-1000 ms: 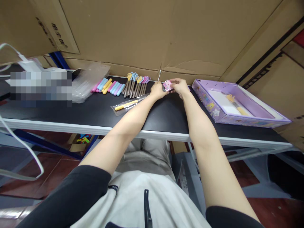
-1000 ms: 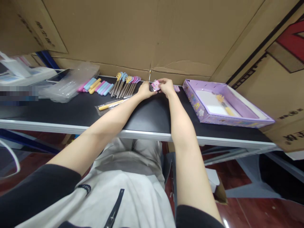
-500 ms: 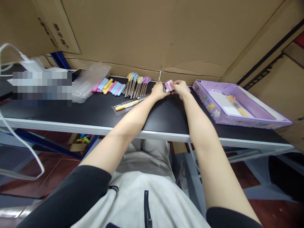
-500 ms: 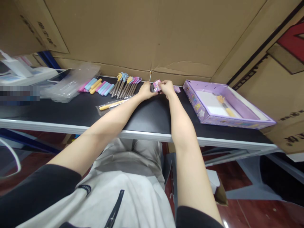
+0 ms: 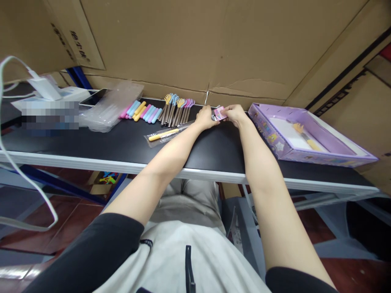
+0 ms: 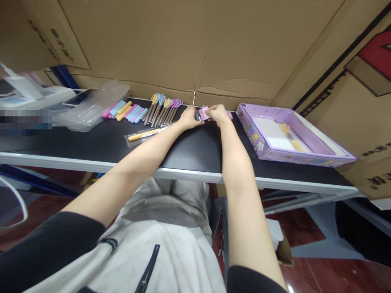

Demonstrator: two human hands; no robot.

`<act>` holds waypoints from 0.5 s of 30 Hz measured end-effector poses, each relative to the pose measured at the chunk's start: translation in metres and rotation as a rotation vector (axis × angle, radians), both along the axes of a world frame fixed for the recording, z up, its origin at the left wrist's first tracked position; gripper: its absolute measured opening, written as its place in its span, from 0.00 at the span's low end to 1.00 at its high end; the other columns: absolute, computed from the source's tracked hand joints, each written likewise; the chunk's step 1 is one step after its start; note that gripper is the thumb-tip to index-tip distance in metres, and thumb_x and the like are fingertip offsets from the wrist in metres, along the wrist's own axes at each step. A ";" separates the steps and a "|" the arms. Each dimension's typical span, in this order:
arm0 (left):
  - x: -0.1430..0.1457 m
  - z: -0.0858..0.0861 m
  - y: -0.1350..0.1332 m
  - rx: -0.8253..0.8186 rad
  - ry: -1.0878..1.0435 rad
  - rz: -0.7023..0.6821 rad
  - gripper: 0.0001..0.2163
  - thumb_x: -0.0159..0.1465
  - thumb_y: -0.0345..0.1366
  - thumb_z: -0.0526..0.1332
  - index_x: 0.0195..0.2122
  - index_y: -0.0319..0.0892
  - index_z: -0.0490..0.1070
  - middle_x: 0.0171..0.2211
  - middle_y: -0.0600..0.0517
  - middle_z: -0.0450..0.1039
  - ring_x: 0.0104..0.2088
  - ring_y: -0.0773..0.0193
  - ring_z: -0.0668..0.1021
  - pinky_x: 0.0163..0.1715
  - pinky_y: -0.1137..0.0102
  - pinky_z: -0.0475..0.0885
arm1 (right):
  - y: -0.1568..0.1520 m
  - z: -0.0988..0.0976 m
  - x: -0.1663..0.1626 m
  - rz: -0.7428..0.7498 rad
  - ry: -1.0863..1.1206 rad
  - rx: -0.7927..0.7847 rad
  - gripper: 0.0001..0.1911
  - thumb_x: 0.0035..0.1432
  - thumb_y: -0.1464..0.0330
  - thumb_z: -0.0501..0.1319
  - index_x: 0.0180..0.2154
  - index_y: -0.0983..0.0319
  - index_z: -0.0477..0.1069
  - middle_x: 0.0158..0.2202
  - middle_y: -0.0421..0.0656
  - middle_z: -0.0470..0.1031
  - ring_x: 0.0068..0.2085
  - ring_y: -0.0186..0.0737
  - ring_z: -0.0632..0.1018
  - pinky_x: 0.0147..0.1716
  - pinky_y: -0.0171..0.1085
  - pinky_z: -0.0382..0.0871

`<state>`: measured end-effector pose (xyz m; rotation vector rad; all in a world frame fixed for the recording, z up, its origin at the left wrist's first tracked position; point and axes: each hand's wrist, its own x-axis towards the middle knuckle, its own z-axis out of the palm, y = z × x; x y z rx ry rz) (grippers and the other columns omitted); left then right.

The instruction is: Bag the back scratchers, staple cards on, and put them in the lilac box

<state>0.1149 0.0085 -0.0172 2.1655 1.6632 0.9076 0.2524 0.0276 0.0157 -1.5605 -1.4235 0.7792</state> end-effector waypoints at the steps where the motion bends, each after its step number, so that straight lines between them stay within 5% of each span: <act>1: 0.000 0.000 0.000 0.000 -0.004 -0.006 0.27 0.61 0.35 0.74 0.58 0.37 0.66 0.61 0.33 0.70 0.64 0.40 0.72 0.61 0.54 0.70 | 0.000 0.000 0.000 0.005 0.004 0.003 0.16 0.57 0.85 0.63 0.23 0.63 0.68 0.19 0.38 0.68 0.22 0.30 0.68 0.33 0.35 0.76; 10: -0.003 0.002 -0.002 -0.011 -0.008 -0.057 0.28 0.61 0.37 0.74 0.58 0.36 0.65 0.62 0.33 0.70 0.64 0.40 0.72 0.60 0.53 0.70 | 0.007 -0.007 0.005 0.052 0.022 0.037 0.09 0.59 0.81 0.62 0.36 0.68 0.81 0.25 0.41 0.76 0.25 0.31 0.73 0.34 0.35 0.76; 15: -0.004 0.003 -0.004 -0.012 0.003 -0.063 0.28 0.62 0.38 0.74 0.58 0.36 0.65 0.63 0.33 0.69 0.64 0.40 0.72 0.60 0.53 0.70 | 0.007 -0.006 0.002 0.037 -0.052 0.055 0.08 0.59 0.80 0.62 0.32 0.67 0.79 0.25 0.41 0.75 0.24 0.31 0.71 0.33 0.35 0.74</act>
